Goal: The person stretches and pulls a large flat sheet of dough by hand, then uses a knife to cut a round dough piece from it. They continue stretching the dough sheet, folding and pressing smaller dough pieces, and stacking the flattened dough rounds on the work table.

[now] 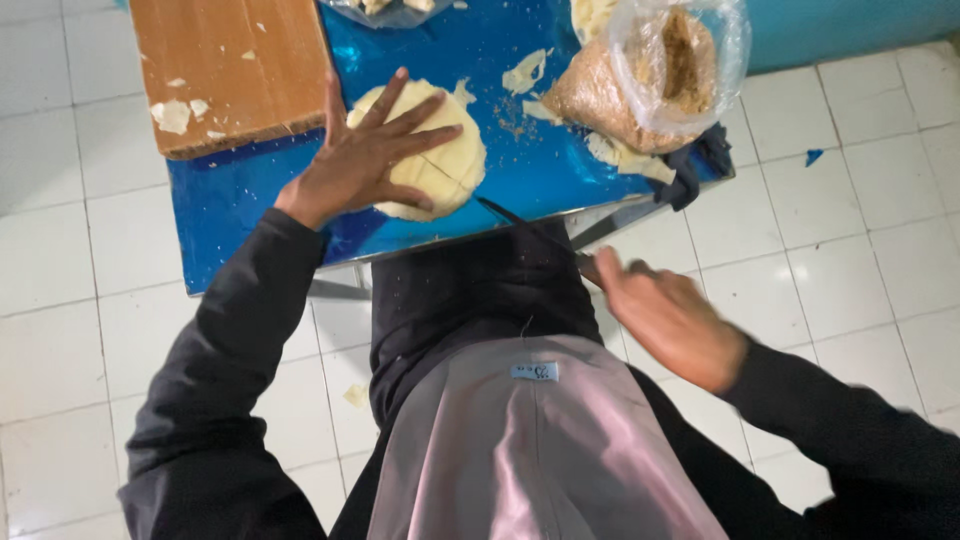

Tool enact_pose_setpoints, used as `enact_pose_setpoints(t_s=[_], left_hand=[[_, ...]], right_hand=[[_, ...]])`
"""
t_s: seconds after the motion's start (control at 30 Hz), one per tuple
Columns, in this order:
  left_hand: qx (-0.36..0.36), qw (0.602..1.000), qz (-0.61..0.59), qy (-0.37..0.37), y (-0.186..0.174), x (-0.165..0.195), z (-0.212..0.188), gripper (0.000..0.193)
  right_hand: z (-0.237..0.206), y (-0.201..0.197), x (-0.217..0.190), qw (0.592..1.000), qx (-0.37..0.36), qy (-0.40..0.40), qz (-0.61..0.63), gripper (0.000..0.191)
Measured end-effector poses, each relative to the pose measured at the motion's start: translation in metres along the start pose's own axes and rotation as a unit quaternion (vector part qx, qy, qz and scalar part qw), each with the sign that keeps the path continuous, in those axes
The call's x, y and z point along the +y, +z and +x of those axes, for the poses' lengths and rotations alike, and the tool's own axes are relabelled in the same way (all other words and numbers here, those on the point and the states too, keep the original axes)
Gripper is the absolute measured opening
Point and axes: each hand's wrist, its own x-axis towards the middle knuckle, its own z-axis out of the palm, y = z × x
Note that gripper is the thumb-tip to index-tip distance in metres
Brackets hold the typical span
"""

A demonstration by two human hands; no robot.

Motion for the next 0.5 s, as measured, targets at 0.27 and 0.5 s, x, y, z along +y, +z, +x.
enact_pose_setpoints(t_s=[0.27,0.5], left_hand=[[0.19,0.936,0.017,-0.297,-0.012,0.013,-0.01,0.043],[0.175,0.917,0.008,-0.358,0.004,0.029,-0.008,0.05]], right_hand=[[0.123,-0.048,0.007,0.911,0.28,-0.234,0.193,0.027],[0.326,-0.026,-0.021,0.886,0.146,-0.319,0.302,0.045]])
